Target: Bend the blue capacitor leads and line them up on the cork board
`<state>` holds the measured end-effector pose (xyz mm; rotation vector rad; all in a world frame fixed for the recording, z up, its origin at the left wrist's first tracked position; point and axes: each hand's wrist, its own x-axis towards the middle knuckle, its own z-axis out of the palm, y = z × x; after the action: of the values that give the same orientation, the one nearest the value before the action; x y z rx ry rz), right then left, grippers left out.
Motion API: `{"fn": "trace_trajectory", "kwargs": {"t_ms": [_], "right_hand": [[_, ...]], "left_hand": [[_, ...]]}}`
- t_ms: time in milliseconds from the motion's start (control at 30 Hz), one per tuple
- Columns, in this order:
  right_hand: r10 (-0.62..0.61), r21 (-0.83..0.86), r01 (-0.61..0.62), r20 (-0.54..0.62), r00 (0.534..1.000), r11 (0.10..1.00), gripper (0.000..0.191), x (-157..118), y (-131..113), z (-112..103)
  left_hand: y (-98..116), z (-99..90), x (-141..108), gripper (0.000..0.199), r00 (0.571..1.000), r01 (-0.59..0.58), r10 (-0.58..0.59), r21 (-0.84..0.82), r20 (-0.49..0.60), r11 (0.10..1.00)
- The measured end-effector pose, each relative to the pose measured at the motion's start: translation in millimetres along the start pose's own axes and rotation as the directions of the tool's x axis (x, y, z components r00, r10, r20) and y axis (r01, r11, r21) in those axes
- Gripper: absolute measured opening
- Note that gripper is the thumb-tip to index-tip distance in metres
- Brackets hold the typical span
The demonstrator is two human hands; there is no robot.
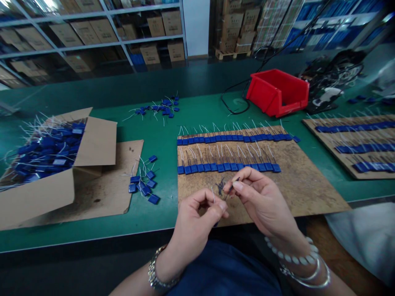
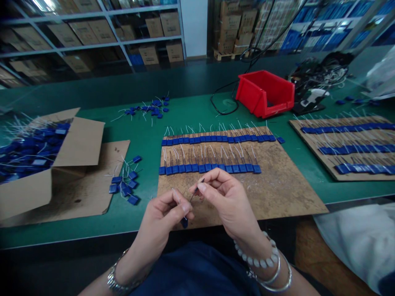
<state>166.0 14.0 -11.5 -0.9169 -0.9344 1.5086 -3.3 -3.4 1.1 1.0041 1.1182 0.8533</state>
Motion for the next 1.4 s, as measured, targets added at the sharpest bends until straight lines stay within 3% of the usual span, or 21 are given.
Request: {"fn": "trace_trajectory", "kwargs": {"t_ms": [133, 367, 533, 767, 967, 1233, 1400], "right_hand": [[-0.050, -0.081, 0.056, 0.069, 0.996, 0.995, 0.009, 1, -3, -7], [-0.021, -0.200, 0.054, 0.162, 0.987, 0.978, 0.014, 0, -11, -7], [-0.022, -0.313, 0.069, 0.151, 0.988, 0.947, 0.005, 0, -18, -7], [0.008, -0.541, 0.131, 0.247, 0.969, 0.831, 0.012, 2, -31, -18], [-0.021, -0.446, 0.124, 0.229, 0.973, 0.886, 0.010, 4, -27, -15], [-0.048, -0.210, 0.071, 0.113, 0.992, 0.975, 0.006, 10, -15, -12], [-0.007, -0.213, 0.038, 0.145, 0.989, 0.976, 0.004, 11, -16, -12]], "left_hand": [[-1, -0.5, 0, 0.028, 1.000, 0.006, -0.006, 0.017, -0.002, 1.000], [-3, 1.8, 2, 0.027, 0.995, -0.073, 0.091, 0.312, -0.044, 0.947], [-3, 0.4, 3, 0.030, 0.996, -0.077, 0.087, 0.279, -0.025, 0.957], [-6, -1.9, 5, 0.026, 0.997, -0.066, 0.074, 0.278, -0.017, 0.958], [-8, -1.9, 8, 0.022, 0.995, -0.091, 0.100, 0.286, -0.017, 0.954], [-5, -1.6, 9, 0.023, 0.997, -0.071, 0.072, 0.226, 0.003, 0.972], [-4, -1.4, 10, 0.025, 0.997, -0.078, 0.077, 0.200, 0.009, 0.977]]}}
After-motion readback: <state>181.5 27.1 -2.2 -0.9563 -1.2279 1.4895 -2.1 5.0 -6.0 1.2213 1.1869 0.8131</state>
